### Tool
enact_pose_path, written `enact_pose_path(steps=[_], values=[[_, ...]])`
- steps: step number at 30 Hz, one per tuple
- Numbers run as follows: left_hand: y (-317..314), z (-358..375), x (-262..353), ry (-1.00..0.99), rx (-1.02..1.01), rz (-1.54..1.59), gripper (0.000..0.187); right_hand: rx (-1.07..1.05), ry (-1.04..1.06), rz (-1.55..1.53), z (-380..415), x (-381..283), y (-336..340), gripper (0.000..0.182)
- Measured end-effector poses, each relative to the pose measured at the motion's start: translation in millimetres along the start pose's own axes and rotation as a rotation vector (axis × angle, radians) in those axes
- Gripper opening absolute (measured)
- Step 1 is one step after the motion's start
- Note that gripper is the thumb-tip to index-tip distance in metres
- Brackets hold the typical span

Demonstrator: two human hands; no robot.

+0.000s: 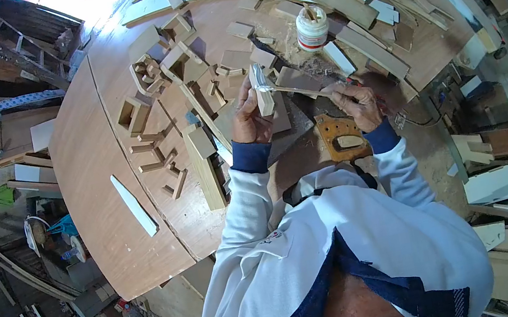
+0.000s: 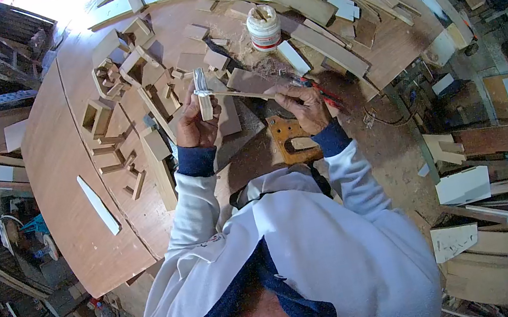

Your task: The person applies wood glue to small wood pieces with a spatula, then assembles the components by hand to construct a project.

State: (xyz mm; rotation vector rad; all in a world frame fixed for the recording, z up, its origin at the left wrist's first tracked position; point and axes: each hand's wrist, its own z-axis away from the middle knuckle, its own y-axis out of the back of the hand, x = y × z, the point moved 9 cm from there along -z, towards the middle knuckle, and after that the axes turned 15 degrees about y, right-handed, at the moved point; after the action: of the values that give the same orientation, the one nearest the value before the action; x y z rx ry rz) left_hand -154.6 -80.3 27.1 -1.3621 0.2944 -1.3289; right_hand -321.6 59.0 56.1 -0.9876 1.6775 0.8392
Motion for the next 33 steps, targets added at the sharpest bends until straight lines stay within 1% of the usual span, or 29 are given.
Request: enact_pose_path(steps=[2, 4, 5, 7, 8, 10, 11, 14, 16, 20, 22, 23, 25, 26, 28, 29, 31, 33], values=[[1, -2, 1, -0.012, -0.003, 0.013, 0.05, -0.016, -0.009, 0.028, 2, 0, 0, 0.019], [4, -3, 3, -0.016, 0.036, 0.022, 0.051, -0.007, 0.069, 0.054, 3, -6, 1, 0.018], [4, -3, 3, -0.016, 0.037, 0.023, 0.051, -0.008, 0.068, 0.054, 4, -8, 2, 0.018], [-3, -1, 4, -0.033, 0.005, -0.001, 0.049, -0.023, 0.113, -0.047, 3, -19, 0, 0.017], [-5, 0, 5, -0.035, 0.006, 0.0, 0.049, -0.025, 0.113, -0.047, 3, -18, 0, 0.017], [-3, 2, 5, -0.033, 0.055, 0.041, 0.049, 0.045, 0.093, 0.009, 5, -14, 9, 0.017], [-3, 2, 5, -0.033, 0.055, 0.041, 0.049, 0.045, 0.094, 0.009, 5, -12, 9, 0.017], [-3, 2, 3, -0.017, 0.047, 0.016, 0.049, 0.075, 0.138, 0.072, 1, -12, 9, 0.017], [-3, 2, 1, 0.012, 0.052, -0.015, 0.049, 0.056, 0.224, 0.228, -4, -24, 4, 0.017], [-3, 5, -2, 0.02, 0.032, -0.047, 0.049, 0.1, 0.172, 0.215, -10, -8, 3, 0.017], [-1, 5, -5, 0.066, 0.015, -0.045, 0.059, 0.14, 0.294, 0.302, -15, -21, 3, 0.017], [-1, 5, -6, 0.065, 0.016, -0.046, 0.059, 0.14, 0.294, 0.301, -16, -22, 3, 0.017], [-3, 7, -5, 0.045, 0.028, -0.064, 0.051, 0.156, 0.275, 0.339, -18, -23, 6, 0.016], [-3, 8, -5, 0.045, 0.027, -0.064, 0.051, 0.156, 0.275, 0.34, -18, -20, 7, 0.016], [-7, 9, -7, 0.077, -0.015, -0.101, 0.066, 0.172, 0.271, 0.448, -18, -16, 11, 0.017], [-8, 8, -7, 0.077, -0.016, -0.101, 0.066, 0.173, 0.272, 0.449, -17, -15, 12, 0.017], [-9, 9, -6, 0.07, -0.021, -0.105, 0.068, 0.221, 0.131, 0.224, -14, -6, 12, 0.017], [-4, 6, -6, 0.054, 0.013, -0.112, 0.067, 0.221, 0.145, 0.178, -11, -4, 10, 0.017]])
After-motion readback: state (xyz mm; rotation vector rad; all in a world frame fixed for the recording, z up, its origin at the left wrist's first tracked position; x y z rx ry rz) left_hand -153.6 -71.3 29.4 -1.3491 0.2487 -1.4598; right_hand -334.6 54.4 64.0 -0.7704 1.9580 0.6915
